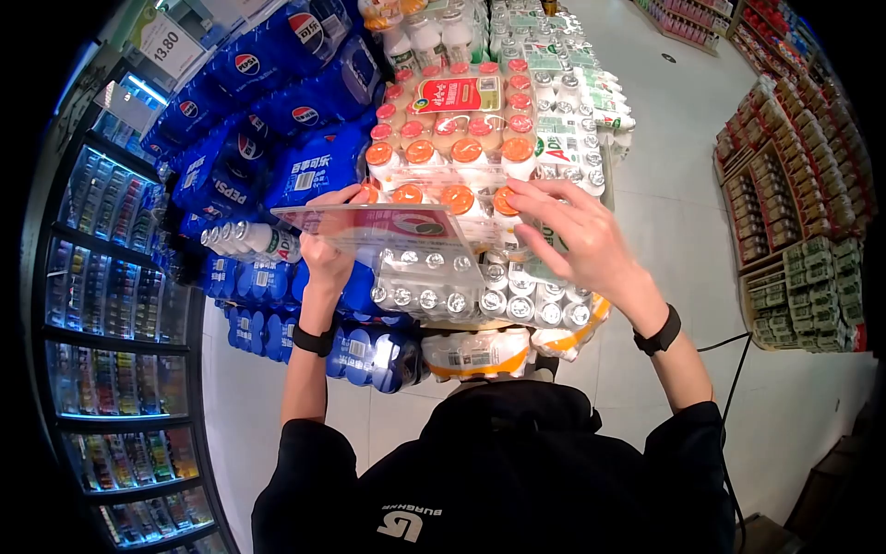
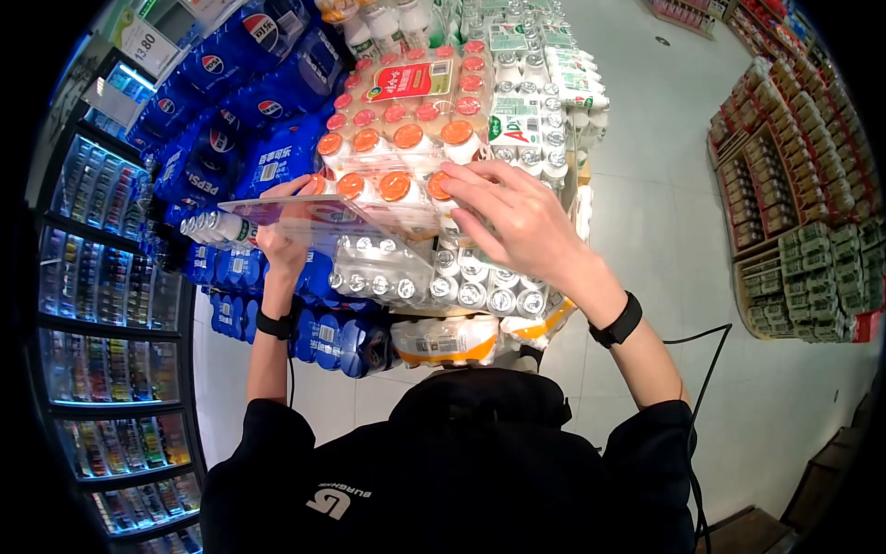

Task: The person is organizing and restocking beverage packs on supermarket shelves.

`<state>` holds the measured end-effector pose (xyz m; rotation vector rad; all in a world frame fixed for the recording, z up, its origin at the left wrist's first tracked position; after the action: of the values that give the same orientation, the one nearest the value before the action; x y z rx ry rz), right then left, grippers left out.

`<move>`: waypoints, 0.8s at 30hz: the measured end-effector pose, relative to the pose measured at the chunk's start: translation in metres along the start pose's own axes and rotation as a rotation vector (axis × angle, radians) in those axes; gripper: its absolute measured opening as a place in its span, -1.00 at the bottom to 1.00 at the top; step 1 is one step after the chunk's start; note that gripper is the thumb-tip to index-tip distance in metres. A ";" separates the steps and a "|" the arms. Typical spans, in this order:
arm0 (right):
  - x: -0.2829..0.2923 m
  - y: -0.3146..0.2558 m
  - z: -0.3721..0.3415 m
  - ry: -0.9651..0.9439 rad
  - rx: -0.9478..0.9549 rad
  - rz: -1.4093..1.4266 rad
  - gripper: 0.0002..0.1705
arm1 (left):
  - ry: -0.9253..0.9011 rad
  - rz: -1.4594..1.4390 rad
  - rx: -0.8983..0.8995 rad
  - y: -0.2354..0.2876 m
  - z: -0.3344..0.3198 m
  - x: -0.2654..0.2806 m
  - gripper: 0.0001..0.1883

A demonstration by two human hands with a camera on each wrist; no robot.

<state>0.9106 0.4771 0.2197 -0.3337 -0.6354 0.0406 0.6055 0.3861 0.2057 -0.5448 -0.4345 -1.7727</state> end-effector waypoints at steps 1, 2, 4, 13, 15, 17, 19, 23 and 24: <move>0.000 0.001 -0.001 -0.003 -0.002 -0.001 -0.62 | 0.001 -0.002 0.011 0.001 0.000 0.000 -0.63; -0.001 0.001 -0.001 -0.006 -0.001 -0.002 -0.62 | 0.001 -0.004 0.022 0.002 0.000 0.000 -0.63; -0.001 0.001 0.002 -0.034 0.029 -0.017 -0.61 | -0.008 -0.001 0.018 0.002 0.001 0.003 -0.62; -0.024 -0.006 0.029 -0.271 0.141 0.096 -0.45 | -0.109 0.034 -0.018 0.005 0.008 0.007 -0.57; -0.028 -0.003 0.028 -0.218 0.097 0.174 -0.50 | -0.110 0.057 -0.032 0.009 0.011 0.009 -0.56; -0.032 -0.002 0.026 -0.178 0.067 0.226 -0.55 | -0.104 0.078 -0.051 0.011 0.013 0.010 -0.54; -0.035 -0.004 0.026 -0.148 0.055 0.250 -0.60 | -0.106 0.061 -0.028 0.010 0.011 0.009 -0.54; -0.022 -0.003 0.033 -0.143 0.117 0.200 -0.68 | -0.127 0.022 0.013 0.008 0.011 0.009 -0.54; -0.013 -0.002 0.036 -0.135 0.117 0.164 -0.69 | -0.128 0.017 0.013 0.007 0.011 0.009 -0.55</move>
<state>0.8790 0.4841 0.2402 -0.2705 -0.7348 0.2576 0.6121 0.3830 0.2202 -0.6532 -0.5283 -1.7231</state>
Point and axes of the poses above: each hand's wrist, its own z-axis towards the middle knuckle, its own x-axis out of the back of the hand, y = z × x, the point moved 3 cm from there along z, towards the middle knuckle, and after that the axes turned 9 degrees about z, right-handed, at the moved point
